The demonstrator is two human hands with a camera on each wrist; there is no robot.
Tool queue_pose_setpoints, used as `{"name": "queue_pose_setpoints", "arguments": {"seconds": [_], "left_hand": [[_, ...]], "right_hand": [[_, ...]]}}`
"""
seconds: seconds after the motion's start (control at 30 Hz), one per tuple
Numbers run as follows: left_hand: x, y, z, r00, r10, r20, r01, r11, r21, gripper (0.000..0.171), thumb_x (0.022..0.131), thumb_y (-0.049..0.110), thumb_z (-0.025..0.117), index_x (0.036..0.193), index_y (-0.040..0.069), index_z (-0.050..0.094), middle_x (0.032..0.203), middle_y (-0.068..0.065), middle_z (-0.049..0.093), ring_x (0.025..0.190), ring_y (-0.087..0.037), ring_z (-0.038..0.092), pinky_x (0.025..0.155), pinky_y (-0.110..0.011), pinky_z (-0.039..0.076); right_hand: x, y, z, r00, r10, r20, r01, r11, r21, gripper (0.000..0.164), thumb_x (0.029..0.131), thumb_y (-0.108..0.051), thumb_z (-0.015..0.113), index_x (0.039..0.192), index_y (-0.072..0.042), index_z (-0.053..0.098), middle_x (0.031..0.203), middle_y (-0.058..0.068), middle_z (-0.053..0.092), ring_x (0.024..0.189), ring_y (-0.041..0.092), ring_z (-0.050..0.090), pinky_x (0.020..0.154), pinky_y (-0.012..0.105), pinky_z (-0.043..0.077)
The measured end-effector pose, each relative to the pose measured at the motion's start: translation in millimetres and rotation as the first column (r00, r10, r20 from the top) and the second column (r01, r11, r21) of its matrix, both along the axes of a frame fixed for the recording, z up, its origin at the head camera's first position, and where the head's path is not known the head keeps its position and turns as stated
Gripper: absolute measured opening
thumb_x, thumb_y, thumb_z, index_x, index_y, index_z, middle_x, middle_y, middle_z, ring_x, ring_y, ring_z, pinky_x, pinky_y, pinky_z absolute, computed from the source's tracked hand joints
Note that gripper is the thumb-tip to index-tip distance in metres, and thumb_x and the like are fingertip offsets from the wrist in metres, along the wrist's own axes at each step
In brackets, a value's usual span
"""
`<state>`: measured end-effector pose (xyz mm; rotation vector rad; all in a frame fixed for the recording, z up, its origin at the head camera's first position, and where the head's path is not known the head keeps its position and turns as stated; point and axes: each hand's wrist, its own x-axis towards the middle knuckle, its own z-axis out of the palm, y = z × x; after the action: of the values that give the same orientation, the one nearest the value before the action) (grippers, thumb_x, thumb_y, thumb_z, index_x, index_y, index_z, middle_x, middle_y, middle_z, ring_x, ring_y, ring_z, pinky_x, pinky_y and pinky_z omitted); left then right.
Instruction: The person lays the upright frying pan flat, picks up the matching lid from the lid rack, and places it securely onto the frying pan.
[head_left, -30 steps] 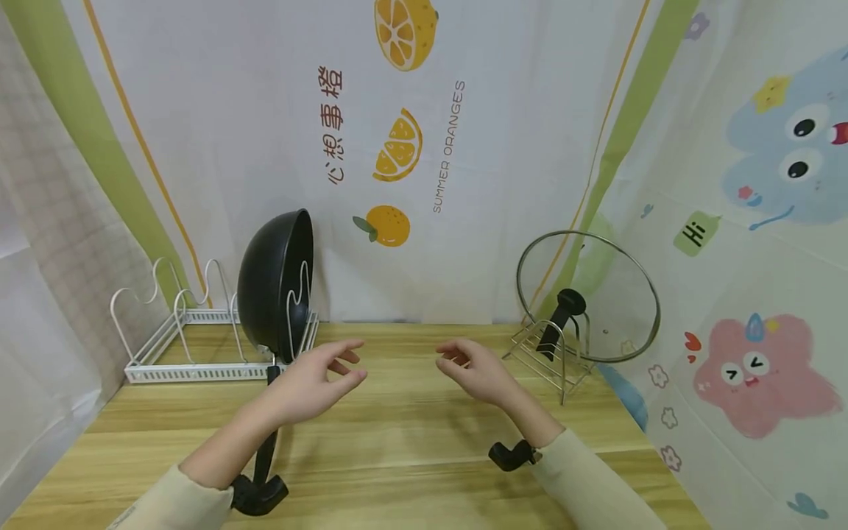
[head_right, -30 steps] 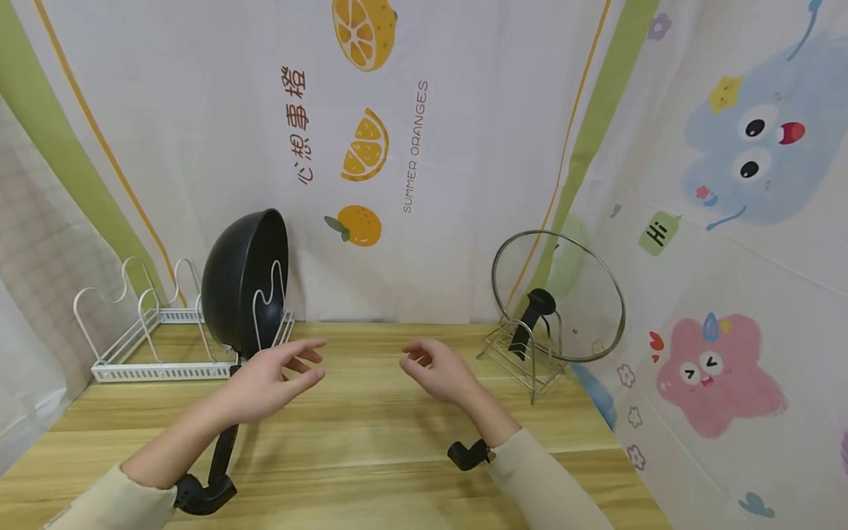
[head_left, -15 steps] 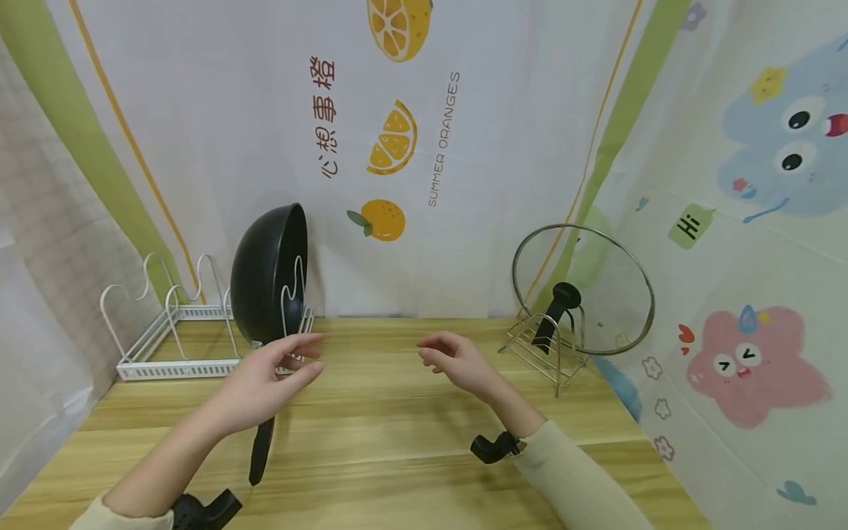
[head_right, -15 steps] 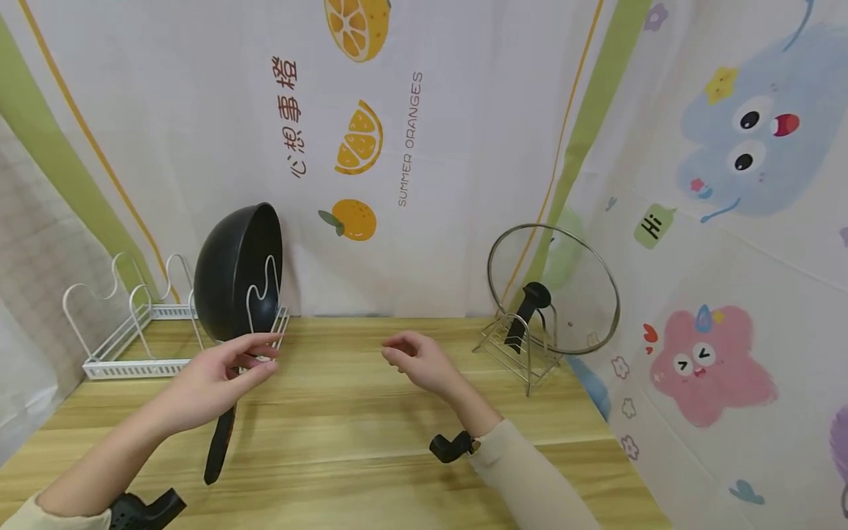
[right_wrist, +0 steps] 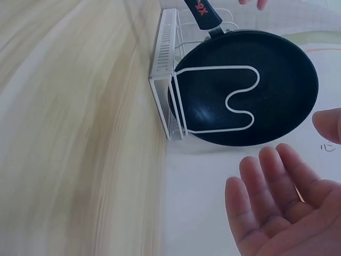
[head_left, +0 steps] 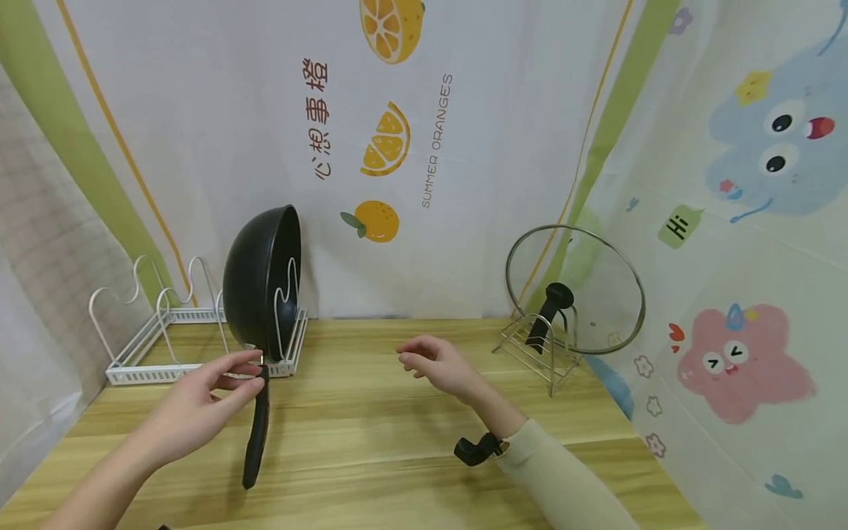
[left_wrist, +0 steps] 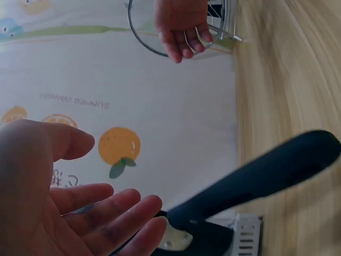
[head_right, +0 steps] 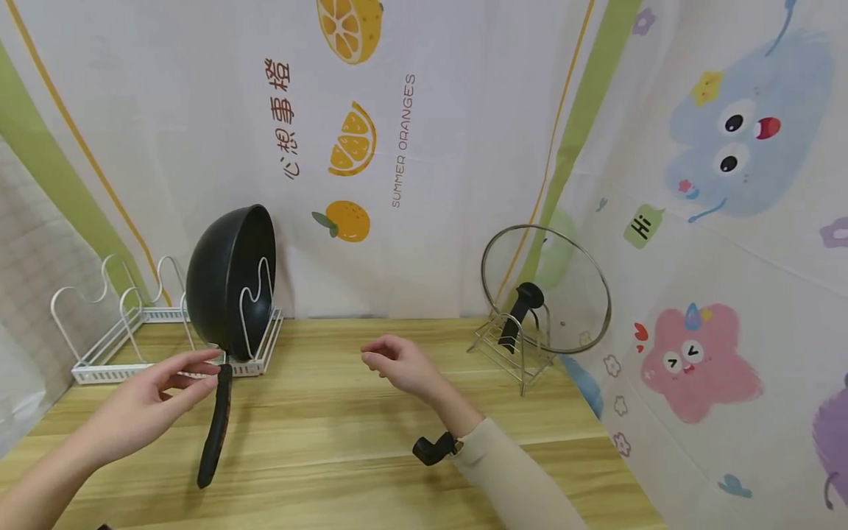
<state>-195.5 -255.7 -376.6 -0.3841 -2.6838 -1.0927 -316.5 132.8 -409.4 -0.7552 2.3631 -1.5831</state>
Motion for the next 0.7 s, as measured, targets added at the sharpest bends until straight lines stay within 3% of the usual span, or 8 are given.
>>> {"name": "queue_pose_setpoints", "arguments": {"seconds": [0.1, 0.27, 0.43, 0.53, 0.7], "left_hand": [[3.5, -9.8, -9.2, 1.000, 0.004, -0.004, -0.004, 1.000, 0.010, 0.048, 0.109, 0.025, 0.069, 0.152, 0.004, 0.062, 0.130, -0.016, 0.076, 0.100, 0.014, 0.064, 0.074, -0.025, 0.057], [6.9, -19.6, -26.6, 0.999, 0.032, 0.028, -0.032, 0.999, -0.008, 0.050, 0.109, 0.026, 0.070, 0.152, 0.001, 0.060, 0.130, -0.016, 0.076, 0.099, 0.013, 0.064, 0.074, -0.024, 0.056], [8.1, -20.4, -41.1, 0.988, 0.062, 0.143, -0.061, 0.998, -0.011, 0.060, 0.111, 0.034, 0.067, 0.156, -0.003, 0.052, 0.133, -0.020, 0.073, 0.102, -0.007, 0.074, 0.073, -0.025, 0.057], [8.0, -18.7, -46.8, 0.968, 0.052, 0.244, -0.058, 0.998, 0.018, 0.068, 0.112, 0.038, 0.064, 0.159, -0.008, 0.046, 0.135, -0.024, 0.070, 0.106, -0.021, 0.076, 0.072, -0.027, 0.059], [6.0, -13.0, -53.8, 0.910, -0.013, 0.413, -0.050, 0.989, 0.140, 0.074, 0.113, 0.039, 0.061, 0.162, -0.013, 0.037, 0.135, -0.022, 0.069, 0.110, -0.024, 0.074, 0.075, -0.033, 0.064]], "right_hand": [[1.0, -7.2, -0.5, 1.000, 0.018, 0.016, -0.018, 1.000, -0.007, 0.039, 0.112, -0.031, 0.064, 0.141, -0.005, 0.069, 0.135, 0.018, 0.072, 0.116, 0.028, 0.070, 0.100, 0.043, 0.061], [1.2, -21.2, -2.3, 0.998, 0.045, 0.039, -0.044, 0.999, -0.025, 0.039, 0.112, -0.031, 0.064, 0.140, -0.006, 0.070, 0.131, 0.014, 0.073, 0.121, 0.041, 0.068, 0.097, 0.035, 0.061], [0.8, -36.7, -4.6, 0.995, 0.069, 0.065, -0.068, 0.997, -0.029, 0.038, 0.112, -0.032, 0.064, 0.141, -0.008, 0.070, 0.136, 0.018, 0.071, 0.120, 0.037, 0.069, 0.098, 0.035, 0.061], [0.1, -46.8, -5.6, 0.993, 0.080, 0.086, -0.077, 0.996, -0.038, 0.038, 0.112, -0.033, 0.063, 0.141, -0.008, 0.070, 0.139, 0.017, 0.070, 0.118, 0.028, 0.071, 0.099, 0.036, 0.061], [-1.4, -64.6, -6.4, 0.986, 0.094, 0.136, -0.082, 0.993, -0.089, 0.038, 0.111, -0.032, 0.064, 0.140, -0.007, 0.072, 0.142, 0.011, 0.071, 0.120, 0.028, 0.073, 0.098, 0.036, 0.062]]}}
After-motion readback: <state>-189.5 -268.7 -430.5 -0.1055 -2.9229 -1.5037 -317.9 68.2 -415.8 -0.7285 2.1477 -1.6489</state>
